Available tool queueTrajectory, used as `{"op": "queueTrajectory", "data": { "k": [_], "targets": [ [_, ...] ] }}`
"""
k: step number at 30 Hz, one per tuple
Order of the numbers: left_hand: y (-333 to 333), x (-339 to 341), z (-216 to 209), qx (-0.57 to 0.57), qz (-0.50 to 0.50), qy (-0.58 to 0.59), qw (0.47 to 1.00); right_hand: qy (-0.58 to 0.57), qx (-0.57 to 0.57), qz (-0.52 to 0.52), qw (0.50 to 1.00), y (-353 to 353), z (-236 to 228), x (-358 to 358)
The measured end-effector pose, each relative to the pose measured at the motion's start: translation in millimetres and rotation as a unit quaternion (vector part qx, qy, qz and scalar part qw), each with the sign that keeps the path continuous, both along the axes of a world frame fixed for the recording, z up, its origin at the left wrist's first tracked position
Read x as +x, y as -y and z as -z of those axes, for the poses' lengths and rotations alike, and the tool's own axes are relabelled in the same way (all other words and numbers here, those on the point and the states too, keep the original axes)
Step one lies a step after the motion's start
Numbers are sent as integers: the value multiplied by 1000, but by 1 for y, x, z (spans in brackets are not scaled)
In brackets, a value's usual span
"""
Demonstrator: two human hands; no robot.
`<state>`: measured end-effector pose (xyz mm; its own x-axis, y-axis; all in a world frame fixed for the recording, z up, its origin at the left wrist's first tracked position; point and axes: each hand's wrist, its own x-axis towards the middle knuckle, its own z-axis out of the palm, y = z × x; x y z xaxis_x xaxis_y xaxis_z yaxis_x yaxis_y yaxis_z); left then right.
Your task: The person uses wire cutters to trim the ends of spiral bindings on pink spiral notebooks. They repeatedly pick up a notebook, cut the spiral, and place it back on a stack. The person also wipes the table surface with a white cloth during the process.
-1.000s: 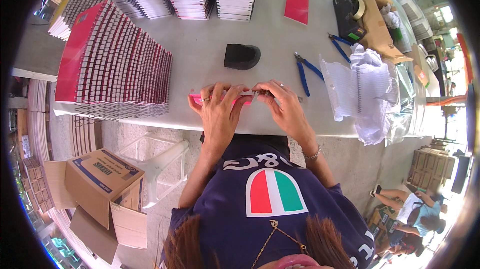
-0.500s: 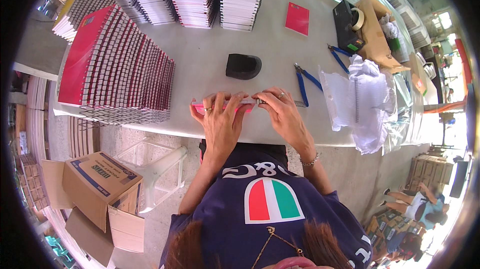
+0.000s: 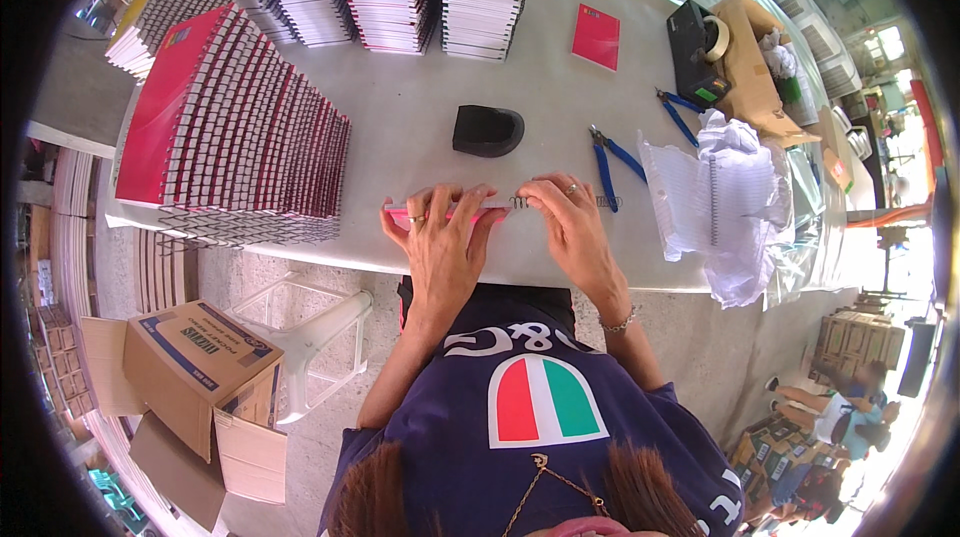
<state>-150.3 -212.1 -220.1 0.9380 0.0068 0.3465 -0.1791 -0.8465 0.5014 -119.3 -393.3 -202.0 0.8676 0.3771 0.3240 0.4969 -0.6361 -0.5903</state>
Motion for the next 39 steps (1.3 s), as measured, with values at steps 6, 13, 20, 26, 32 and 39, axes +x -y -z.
{"op": "queueTrajectory", "data": {
  "k": [6, 13, 20, 26, 32, 39],
  "targets": [
    [2, -1, 0, 0, -13, -8, 1000, 9, -1, -9, 1000, -1, -3, -1],
    [3, -3, -3, 1, -23, -12, 1000, -14, 23, 19, 999, -7, 1, -6],
    [0, -5, 3, 31, -19, -22, 999, 27, -14, 15, 999, -13, -1, -4],
    [-9, -2, 5, -191, -84, 103, 973, 38, -40, 16, 998, -17, -3, -2],
    [-10, -5, 20, -232, -103, 93, 963, 24, -34, 13, 999, -27, 0, -4],
    [-46, 6, 24, -211, 8, 24, 977, -69, 35, -53, 996, -13, -2, 22]
  ]
}}
